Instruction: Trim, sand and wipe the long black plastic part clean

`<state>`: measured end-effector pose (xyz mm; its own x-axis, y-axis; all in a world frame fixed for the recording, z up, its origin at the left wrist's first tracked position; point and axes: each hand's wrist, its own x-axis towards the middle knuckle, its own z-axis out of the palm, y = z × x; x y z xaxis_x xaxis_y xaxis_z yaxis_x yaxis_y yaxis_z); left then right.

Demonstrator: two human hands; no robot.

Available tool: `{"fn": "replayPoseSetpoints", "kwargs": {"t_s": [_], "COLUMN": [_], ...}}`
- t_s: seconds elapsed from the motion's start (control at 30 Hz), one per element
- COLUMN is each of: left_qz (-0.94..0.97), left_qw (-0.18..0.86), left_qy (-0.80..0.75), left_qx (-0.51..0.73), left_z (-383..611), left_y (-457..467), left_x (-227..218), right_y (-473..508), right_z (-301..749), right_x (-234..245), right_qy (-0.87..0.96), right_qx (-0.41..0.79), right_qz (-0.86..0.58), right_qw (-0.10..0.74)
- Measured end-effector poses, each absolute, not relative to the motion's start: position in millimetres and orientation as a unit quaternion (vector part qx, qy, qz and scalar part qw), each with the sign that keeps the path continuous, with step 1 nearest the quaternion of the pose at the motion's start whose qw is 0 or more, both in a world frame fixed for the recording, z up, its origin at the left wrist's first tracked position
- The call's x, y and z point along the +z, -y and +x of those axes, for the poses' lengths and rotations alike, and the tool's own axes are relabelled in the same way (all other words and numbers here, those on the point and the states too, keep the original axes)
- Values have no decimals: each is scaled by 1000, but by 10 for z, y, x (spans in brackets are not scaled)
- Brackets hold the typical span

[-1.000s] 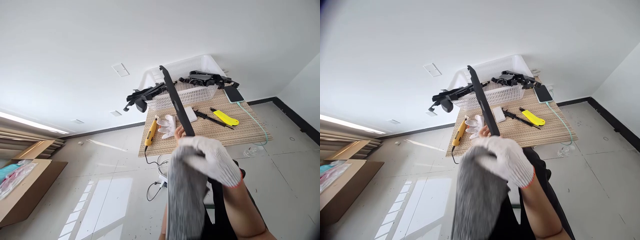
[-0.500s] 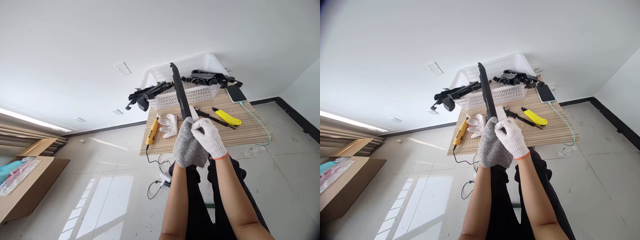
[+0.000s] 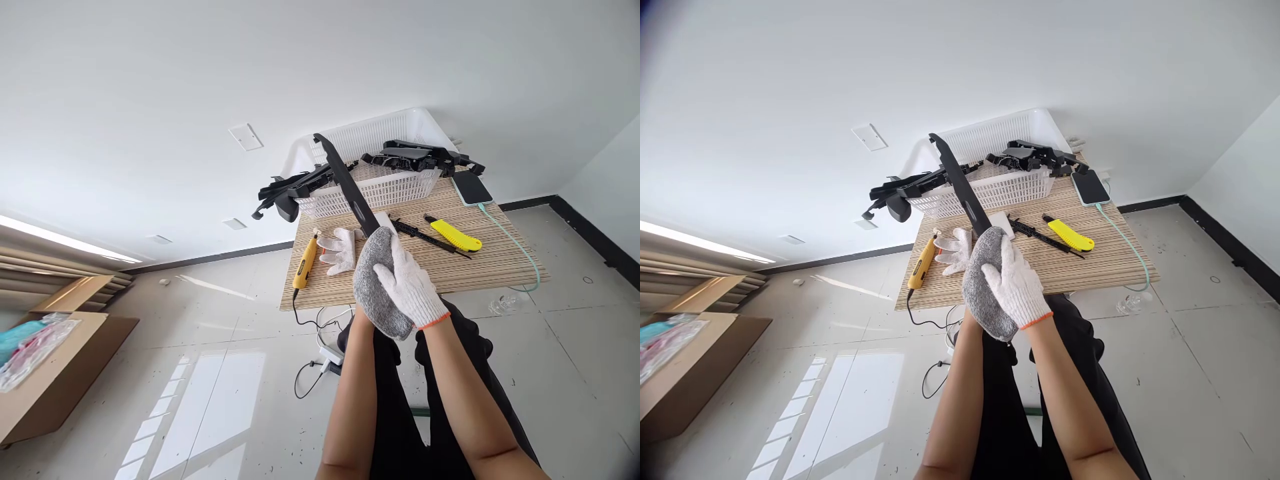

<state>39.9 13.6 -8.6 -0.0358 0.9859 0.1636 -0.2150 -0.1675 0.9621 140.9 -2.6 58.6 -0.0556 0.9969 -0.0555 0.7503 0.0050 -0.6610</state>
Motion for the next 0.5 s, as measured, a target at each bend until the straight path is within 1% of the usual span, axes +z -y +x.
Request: {"fn": "replayPoseSetpoints", "kwargs": {"t_s": [0.07, 0.1, 0.27, 0.33, 0.43, 0.5], "left_qz": [489, 502, 619, 634, 602, 586], "left_qw": [516, 506, 408, 390, 457, 477], "left_qy": [-390, -387, -387, -402, -402, -424], "left_qx": [585, 585, 548, 533, 516, 498], "left_z": [335, 310, 224, 211, 231, 258], "left_y": [-83, -58, 8, 3, -19, -27], "left_x": [-21, 3, 0, -19, -12, 1], "right_y": [-37, -66, -136, -121, -80, -67], "right_z": [1470, 1507, 1689, 1749, 1814, 1835], "right_x": [533, 506, 413, 409, 429, 444], "right_qy": [645, 635, 608, 608, 625, 631], "right_qx": [319, 339, 399, 411, 430, 436], "right_qz": [-651, -649, -611, -593, -576, -575], "right_qw": [242, 248, 314, 331, 304, 286]}}
